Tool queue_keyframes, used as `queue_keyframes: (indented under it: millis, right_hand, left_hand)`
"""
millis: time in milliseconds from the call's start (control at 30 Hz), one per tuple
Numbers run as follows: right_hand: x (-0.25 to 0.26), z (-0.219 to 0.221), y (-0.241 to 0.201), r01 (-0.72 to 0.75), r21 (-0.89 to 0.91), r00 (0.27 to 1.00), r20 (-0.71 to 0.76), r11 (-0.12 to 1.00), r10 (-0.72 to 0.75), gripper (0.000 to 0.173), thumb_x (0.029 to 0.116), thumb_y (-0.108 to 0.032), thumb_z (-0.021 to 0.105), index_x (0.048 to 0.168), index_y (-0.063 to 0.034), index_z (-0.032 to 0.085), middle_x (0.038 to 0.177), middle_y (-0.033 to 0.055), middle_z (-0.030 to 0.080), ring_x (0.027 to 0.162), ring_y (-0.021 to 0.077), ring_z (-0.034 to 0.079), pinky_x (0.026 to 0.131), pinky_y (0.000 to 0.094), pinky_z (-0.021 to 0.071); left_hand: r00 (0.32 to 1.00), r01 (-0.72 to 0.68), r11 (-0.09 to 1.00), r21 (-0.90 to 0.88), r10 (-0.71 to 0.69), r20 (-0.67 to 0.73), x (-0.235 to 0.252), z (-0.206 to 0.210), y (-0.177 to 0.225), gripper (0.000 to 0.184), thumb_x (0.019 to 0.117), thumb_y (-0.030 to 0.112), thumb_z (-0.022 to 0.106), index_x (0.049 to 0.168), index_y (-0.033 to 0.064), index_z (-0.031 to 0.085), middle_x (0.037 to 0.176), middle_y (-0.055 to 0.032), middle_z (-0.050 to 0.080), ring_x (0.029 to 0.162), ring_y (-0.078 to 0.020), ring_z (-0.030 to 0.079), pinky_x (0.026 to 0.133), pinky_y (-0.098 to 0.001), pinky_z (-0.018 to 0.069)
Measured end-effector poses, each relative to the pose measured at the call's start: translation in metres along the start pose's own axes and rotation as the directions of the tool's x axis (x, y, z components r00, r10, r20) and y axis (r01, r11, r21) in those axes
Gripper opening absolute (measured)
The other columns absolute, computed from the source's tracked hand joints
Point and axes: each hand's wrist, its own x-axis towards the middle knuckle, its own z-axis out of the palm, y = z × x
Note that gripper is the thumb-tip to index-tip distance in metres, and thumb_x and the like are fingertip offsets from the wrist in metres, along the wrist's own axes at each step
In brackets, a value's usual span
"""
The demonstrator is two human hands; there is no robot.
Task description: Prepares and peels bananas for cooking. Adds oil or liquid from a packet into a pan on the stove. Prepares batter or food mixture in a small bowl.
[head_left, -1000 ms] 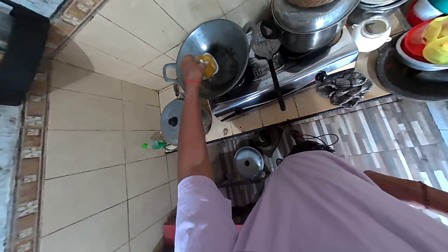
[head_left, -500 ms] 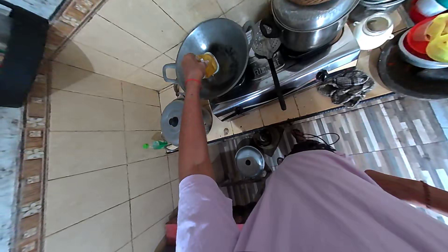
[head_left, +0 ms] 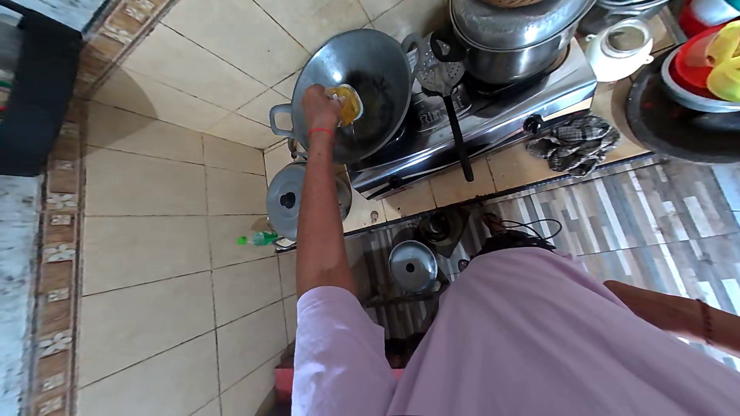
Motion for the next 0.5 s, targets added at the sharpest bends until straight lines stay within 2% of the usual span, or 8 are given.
queue_keyframes:
  millis: [67,100,267,500]
  right_hand:
    - [0.0047,0.0111,0.0105,0.000,0.051,0.998,-0.061,0.999,0.003,0.025,0.0983,-0.010,0.066,0.111,0.0111,0.068,0.104,0.0281,0.070,0.102,0.0432,0.068,0.093,0.0551,0.0491]
    - [0.0061,0.0140,0.0137,0.002,0.059,0.997,-0.072,0.998,0.002,0.024,0.0980,-0.010,0.066,0.110,0.0108,0.068,0.103,0.0279,0.070,0.101,0.0430,0.069,0.092,0.0551,0.0493]
    - [0.0059,0.0106,0.0103,-0.048,0.064,0.998,-0.043,0.997,0.051,0.025,0.0980,-0.010,0.066,0.113,0.0098,0.068,0.106,0.0274,0.070,0.104,0.0426,0.068,0.094,0.0557,0.0488]
    - [0.0071,0.0120,0.0097,-0.096,0.080,0.994,-0.049,0.992,0.100,0.023,0.0988,-0.010,0.065,0.109,0.0108,0.068,0.101,0.0277,0.070,0.099,0.0426,0.068,0.091,0.0553,0.0492]
  left_hand:
    - [1.000,0.006,1.000,-0.002,-0.006,0.002,-0.0006,-0.0002,0.0016,0.040,0.0983,0.018,0.065,0.121,-0.0140,0.060,0.122,-0.0324,0.062,0.120,-0.0430,0.059,0.105,-0.0569,0.0429]
    - [1.000,0.004,1.000,-0.005,-0.004,-0.004,-0.0003,0.0003,0.0017,0.039,0.0977,0.018,0.066,0.120,-0.0140,0.060,0.121,-0.0324,0.062,0.119,-0.0428,0.059,0.104,-0.0568,0.0432]
    - [1.000,0.007,0.999,-0.033,-0.007,-0.005,0.0026,0.0033,0.0008,0.039,0.0971,0.016,0.066,0.121,-0.0133,0.060,0.121,-0.0316,0.062,0.118,-0.0421,0.060,0.104,-0.0562,0.0439]
    - [1.000,0.015,0.999,-0.029,-0.014,0.020,0.0033,0.0066,0.0032,0.038,0.0977,0.016,0.066,0.121,-0.0130,0.060,0.121,-0.0315,0.062,0.117,-0.0423,0.060,0.103,-0.0564,0.0443]
